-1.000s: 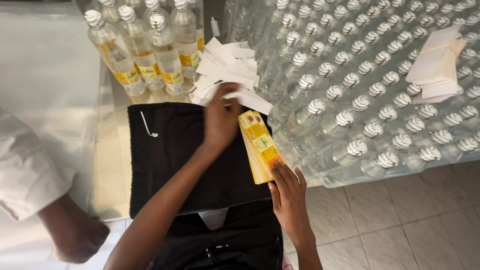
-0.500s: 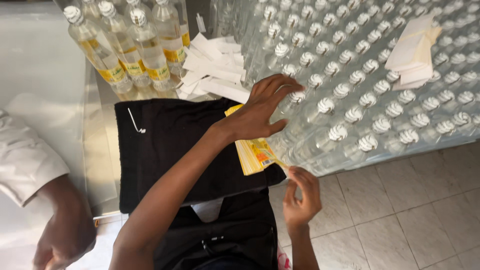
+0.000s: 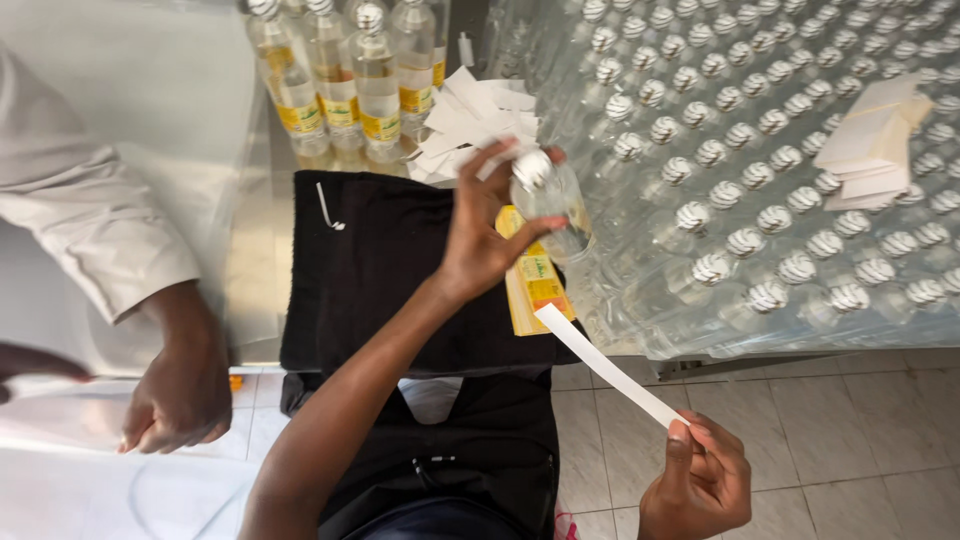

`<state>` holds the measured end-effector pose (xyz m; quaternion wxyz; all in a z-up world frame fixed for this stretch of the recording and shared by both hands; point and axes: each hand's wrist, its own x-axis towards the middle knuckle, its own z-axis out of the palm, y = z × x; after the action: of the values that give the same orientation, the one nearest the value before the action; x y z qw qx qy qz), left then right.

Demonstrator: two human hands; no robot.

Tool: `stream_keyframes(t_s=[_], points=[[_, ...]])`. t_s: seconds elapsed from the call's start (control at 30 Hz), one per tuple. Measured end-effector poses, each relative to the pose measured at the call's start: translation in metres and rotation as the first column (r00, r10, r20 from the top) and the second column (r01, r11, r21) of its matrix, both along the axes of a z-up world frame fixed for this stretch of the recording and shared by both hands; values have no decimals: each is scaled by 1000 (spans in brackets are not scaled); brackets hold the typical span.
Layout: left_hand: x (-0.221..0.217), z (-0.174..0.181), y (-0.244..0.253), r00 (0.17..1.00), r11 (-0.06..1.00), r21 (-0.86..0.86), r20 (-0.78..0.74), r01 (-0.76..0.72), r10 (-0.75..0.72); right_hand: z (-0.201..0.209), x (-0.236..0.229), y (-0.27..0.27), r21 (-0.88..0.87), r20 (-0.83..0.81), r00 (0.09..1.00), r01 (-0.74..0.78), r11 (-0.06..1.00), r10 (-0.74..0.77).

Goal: The person repeatedly picks up clear plastic bottles, applies yellow labels to them, and places the labeled bottles into a stack. They also handle white paper strips, peeling them and setting them aside.

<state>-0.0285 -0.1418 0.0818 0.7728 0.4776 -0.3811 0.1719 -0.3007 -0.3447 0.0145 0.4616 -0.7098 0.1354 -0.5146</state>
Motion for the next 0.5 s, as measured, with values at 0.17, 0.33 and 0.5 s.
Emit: stream_keyframes(t_s=[0.17, 0.33, 0.5], points=[[-20, 47, 71, 955, 943, -159, -103, -293, 279, 10, 13, 12, 173, 31, 996, -86, 981, 82], [-20, 11, 109, 699, 885, 353, -550, -303, 458, 2, 49, 23, 472, -11, 972, -202, 858, 234], [-18, -44, 99, 455, 893, 446, -785, -54, 420, -8, 83, 48, 608, -142, 924, -201, 768, 354]])
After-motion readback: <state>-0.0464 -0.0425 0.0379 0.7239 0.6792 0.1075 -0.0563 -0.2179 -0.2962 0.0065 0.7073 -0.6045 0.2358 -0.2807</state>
